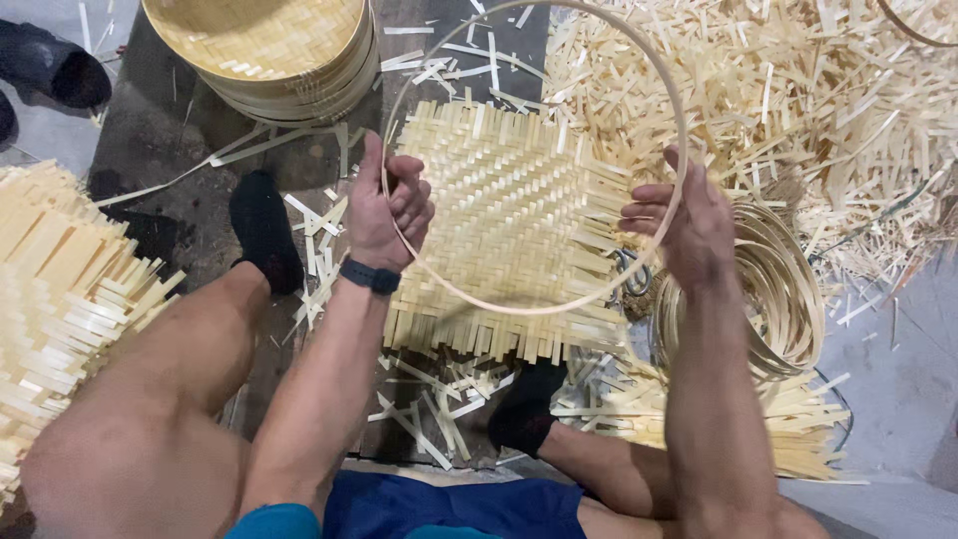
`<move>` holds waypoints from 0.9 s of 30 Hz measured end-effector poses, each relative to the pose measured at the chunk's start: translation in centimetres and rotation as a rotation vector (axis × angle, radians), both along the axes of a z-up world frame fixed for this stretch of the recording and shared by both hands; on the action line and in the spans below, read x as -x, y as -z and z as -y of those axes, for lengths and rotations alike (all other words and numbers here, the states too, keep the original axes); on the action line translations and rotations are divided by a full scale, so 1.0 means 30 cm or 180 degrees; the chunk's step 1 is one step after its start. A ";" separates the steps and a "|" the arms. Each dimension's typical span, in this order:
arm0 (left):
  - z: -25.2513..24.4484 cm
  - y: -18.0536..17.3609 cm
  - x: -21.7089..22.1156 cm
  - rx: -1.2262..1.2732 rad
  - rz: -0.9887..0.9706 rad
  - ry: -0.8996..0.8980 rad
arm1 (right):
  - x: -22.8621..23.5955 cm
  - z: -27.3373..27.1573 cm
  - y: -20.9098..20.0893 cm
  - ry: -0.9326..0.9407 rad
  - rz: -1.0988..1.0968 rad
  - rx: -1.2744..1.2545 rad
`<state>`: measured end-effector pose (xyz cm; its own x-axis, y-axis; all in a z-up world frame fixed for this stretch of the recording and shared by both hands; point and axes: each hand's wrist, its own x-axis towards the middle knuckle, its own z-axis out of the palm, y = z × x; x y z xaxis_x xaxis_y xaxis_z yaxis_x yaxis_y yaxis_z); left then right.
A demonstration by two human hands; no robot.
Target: The person weaves bamboo trays by hand, first pressing a circular frame onto a flat bamboo sheet, then using shears to trim the excess bamboo around the frame's edge.
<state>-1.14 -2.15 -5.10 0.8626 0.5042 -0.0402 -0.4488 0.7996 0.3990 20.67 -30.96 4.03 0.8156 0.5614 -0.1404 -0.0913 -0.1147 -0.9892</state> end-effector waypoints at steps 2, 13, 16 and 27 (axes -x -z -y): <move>0.015 0.035 -0.013 -0.0083 0.0073 -0.0065 | -0.025 0.008 0.097 0.0016 -0.0490 -0.0829; -0.120 -0.072 -0.005 -0.0591 -0.1544 0.0610 | -0.009 0.024 0.153 0.0370 -0.0879 -0.1101; -0.113 -0.026 -0.021 -0.0177 -0.1280 0.0354 | 0.006 0.028 0.165 0.0374 -0.0610 -0.0911; -0.065 0.045 -0.026 0.0655 -0.0253 -0.0144 | 0.051 0.010 0.186 0.0521 -0.0978 -0.1229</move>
